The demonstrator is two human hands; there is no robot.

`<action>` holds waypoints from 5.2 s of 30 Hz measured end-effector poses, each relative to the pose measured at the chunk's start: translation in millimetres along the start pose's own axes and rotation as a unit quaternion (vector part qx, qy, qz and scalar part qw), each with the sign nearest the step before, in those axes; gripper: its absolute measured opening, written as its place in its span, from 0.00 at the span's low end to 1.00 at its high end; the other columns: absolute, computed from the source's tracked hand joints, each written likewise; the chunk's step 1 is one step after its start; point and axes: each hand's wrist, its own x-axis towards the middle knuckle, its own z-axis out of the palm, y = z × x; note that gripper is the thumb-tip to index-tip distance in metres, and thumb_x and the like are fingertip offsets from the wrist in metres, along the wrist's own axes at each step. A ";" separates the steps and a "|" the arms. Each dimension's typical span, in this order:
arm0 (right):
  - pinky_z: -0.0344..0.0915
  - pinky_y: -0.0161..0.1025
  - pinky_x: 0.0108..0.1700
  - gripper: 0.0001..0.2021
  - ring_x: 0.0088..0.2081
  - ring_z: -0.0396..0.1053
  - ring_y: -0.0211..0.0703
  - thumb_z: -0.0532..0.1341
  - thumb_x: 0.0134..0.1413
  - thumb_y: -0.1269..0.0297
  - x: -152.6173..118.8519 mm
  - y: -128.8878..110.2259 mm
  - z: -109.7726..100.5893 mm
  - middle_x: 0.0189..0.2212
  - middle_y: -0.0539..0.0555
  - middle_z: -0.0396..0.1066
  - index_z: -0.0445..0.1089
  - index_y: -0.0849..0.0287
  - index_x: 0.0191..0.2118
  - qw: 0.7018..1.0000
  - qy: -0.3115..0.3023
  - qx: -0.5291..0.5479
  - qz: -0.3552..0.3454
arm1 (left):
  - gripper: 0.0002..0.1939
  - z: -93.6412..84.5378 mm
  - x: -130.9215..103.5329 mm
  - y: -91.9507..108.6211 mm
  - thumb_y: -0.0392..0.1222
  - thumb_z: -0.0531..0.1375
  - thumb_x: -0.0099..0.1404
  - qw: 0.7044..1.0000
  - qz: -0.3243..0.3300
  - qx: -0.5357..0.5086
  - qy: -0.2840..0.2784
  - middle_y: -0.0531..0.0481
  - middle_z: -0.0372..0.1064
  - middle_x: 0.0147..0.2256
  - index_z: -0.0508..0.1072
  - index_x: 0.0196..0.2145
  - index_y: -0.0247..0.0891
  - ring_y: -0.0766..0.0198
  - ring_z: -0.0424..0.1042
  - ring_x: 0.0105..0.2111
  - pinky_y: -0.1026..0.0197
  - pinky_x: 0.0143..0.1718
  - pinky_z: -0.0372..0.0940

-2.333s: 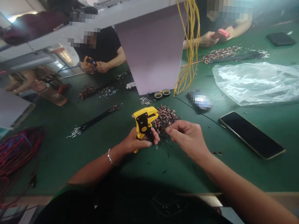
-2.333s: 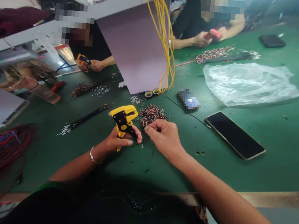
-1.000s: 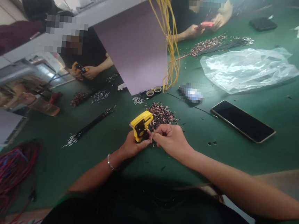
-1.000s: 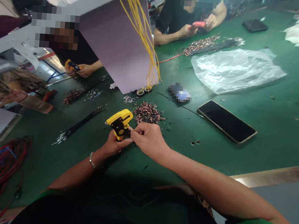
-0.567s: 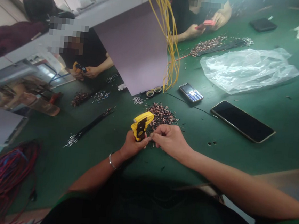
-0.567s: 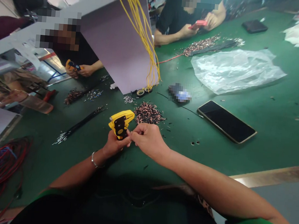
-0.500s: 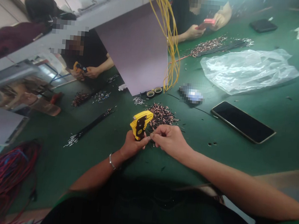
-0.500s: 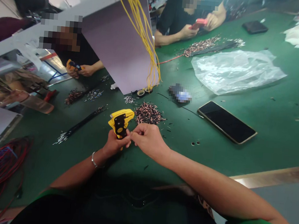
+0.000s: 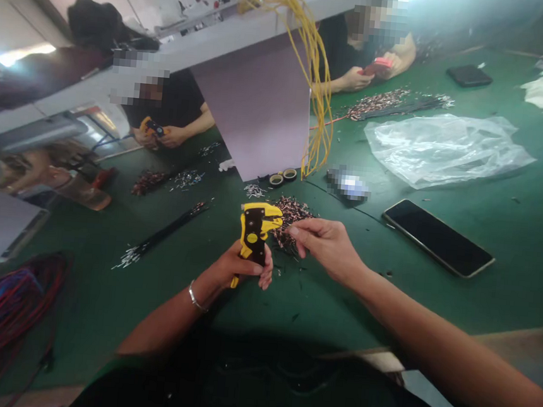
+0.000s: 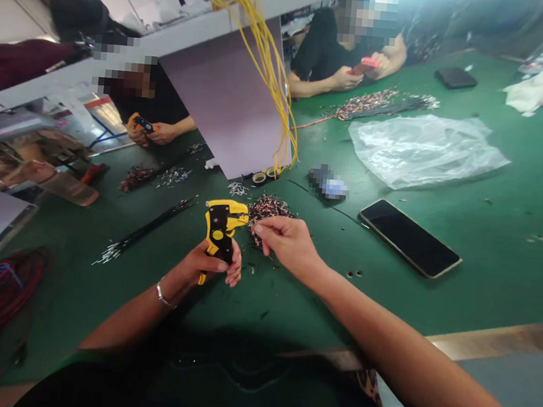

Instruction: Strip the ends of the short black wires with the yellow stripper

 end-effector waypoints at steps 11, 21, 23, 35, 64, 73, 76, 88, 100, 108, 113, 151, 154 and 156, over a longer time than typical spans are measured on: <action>0.59 0.38 0.28 0.08 0.20 0.59 0.34 0.63 0.51 0.60 1.1 -1.9 -7.9 0.15 0.45 0.65 0.74 0.59 0.28 1.000 -0.002 0.017 -0.020 | 0.16 -4.9 -1.3 -2.1 0.43 0.72 0.47 0.996 -0.049 -0.024 -0.067 0.48 0.69 0.24 0.74 0.32 0.34 0.60 0.70 0.23 0.53 0.29 0.68; 0.59 0.37 0.28 0.08 0.21 0.60 0.35 0.62 0.51 0.60 -0.2 -4.1 -8.4 0.15 0.45 0.65 0.74 0.58 0.28 0.999 -0.008 -0.019 -0.024 | 0.18 -7.4 -2.0 -4.7 0.44 0.71 0.47 0.993 -0.070 -0.011 -0.095 0.46 0.70 0.27 0.75 0.35 0.34 0.56 0.71 0.27 0.50 0.32 0.69; 0.59 0.37 0.28 0.09 0.21 0.61 0.35 0.61 0.51 0.60 -0.4 -3.9 -8.7 0.15 0.45 0.66 0.74 0.58 0.27 0.999 -0.003 -0.038 -0.032 | 0.19 -8.4 -1.6 -5.1 0.44 0.72 0.47 0.992 -0.072 -0.008 -0.099 0.45 0.70 0.27 0.75 0.35 0.35 0.56 0.72 0.27 0.49 0.33 0.69; 0.60 0.37 0.29 0.09 0.21 0.61 0.35 0.60 0.52 0.61 -0.4 -4.2 -10.9 0.15 0.46 0.66 0.74 0.57 0.27 0.995 -0.011 -0.085 -0.045 | 0.21 -8.1 -1.0 -1.6 0.48 0.72 0.45 0.992 -0.076 0.019 -0.097 0.44 0.71 0.29 0.76 0.36 0.38 0.54 0.72 0.29 0.46 0.36 0.70; 0.60 0.37 0.29 0.08 0.22 0.62 0.35 0.60 0.52 0.63 1.8 -6.0 -11.0 0.16 0.47 0.67 0.75 0.58 0.27 0.995 -0.014 -0.081 -0.051 | 0.11 -9.0 -4.0 -10.4 0.40 0.69 0.57 0.996 -0.032 0.033 -0.070 0.47 0.71 0.24 0.73 0.33 0.33 0.59 0.73 0.25 0.52 0.31 0.71; 0.53 0.34 0.20 0.10 0.17 0.56 0.31 0.64 0.49 0.59 3.2 -4.9 -10.3 0.19 0.49 0.71 0.77 0.60 0.29 1.000 -0.012 0.019 0.021 | 0.12 -6.8 -6.4 -10.3 0.39 0.70 0.56 0.999 0.001 0.046 -0.009 0.50 0.70 0.20 0.71 0.30 0.31 0.60 0.72 0.20 0.56 0.24 0.69; 0.52 0.33 0.19 0.11 0.17 0.55 0.31 0.63 0.50 0.57 3.5 -5.3 -10.9 0.18 0.49 0.71 0.77 0.60 0.29 0.999 -0.009 0.032 0.022 | 0.11 -3.2 -6.2 -8.8 0.38 0.69 0.57 0.999 0.008 0.044 0.004 0.50 0.70 0.20 0.70 0.30 0.31 0.61 0.71 0.19 0.57 0.23 0.69; 0.49 0.34 0.18 0.10 0.16 0.53 0.30 0.65 0.48 0.58 6.9 3.3 -14.1 0.17 0.48 0.70 0.78 0.60 0.30 0.998 -0.008 0.059 0.035 | 0.11 -1.4 -1.3 -11.7 0.35 0.68 0.55 0.999 0.034 -0.013 0.036 0.57 0.62 0.16 0.67 0.27 0.34 0.70 0.61 0.12 0.64 0.14 0.63; 0.51 0.34 0.19 0.11 0.16 0.55 0.31 0.65 0.48 0.58 2.0 -2.4 -13.3 0.16 0.50 0.70 0.79 0.60 0.28 0.999 -0.026 0.009 0.033 | 0.10 -12.1 0.3 0.1 0.35 0.66 0.52 0.989 0.110 0.023 0.092 0.48 0.71 0.26 0.72 0.34 0.31 0.61 0.71 0.24 0.53 0.31 0.69; 0.58 0.36 0.25 0.11 0.20 0.61 0.35 0.62 0.49 0.61 0.5 3.7 -9.1 0.16 0.50 0.70 0.76 0.59 0.22 0.990 -0.095 -0.101 -0.023 | 0.15 -15.3 0.0 14.7 0.36 0.70 0.51 0.970 0.150 0.090 0.167 0.50 0.72 0.29 0.72 0.36 0.32 0.62 0.74 0.28 0.55 0.34 0.70; 0.59 0.38 0.26 0.12 0.20 0.62 0.37 0.60 0.51 0.61 -1.0 10.5 -3.7 0.17 0.50 0.71 0.77 0.59 0.23 0.981 -0.137 -0.138 -0.018 | 0.15 -12.5 -0.2 10.7 0.38 0.71 0.53 0.969 0.147 0.116 0.162 0.51 0.71 0.28 0.71 0.35 0.32 0.63 0.73 0.27 0.56 0.35 0.70; 0.54 0.35 0.23 0.15 0.18 0.58 0.34 0.58 0.52 0.64 -18.3 -12.5 9.3 0.13 0.48 0.63 0.69 0.58 0.17 0.972 0.080 -0.205 -0.082 | 0.20 -4.0 0.1 -1.9 0.37 0.70 0.52 0.988 0.102 0.108 0.037 0.39 0.76 0.41 0.74 0.43 0.33 0.56 0.75 0.35 0.50 0.43 0.69; 0.54 0.35 0.23 0.16 0.18 0.57 0.33 0.57 0.52 0.66 -20.5 -13.7 13.3 0.12 0.48 0.63 0.68 0.57 0.15 0.978 0.068 -0.176 -0.088 | 0.19 -2.2 1.3 -4.4 0.37 0.70 0.53 0.986 0.108 0.122 0.043 0.41 0.76 0.39 0.74 0.43 0.33 0.57 0.75 0.35 0.52 0.43 0.68; 0.54 0.35 0.23 0.16 0.18 0.58 0.33 0.57 0.52 0.67 -21.8 -14.3 15.0 0.13 0.48 0.64 0.69 0.57 0.15 0.980 0.062 -0.166 -0.092 | 0.19 -2.3 1.5 -6.2 0.37 0.70 0.53 0.985 0.109 0.127 0.044 0.43 0.76 0.36 0.74 0.43 0.34 0.57 0.75 0.36 0.53 0.43 0.69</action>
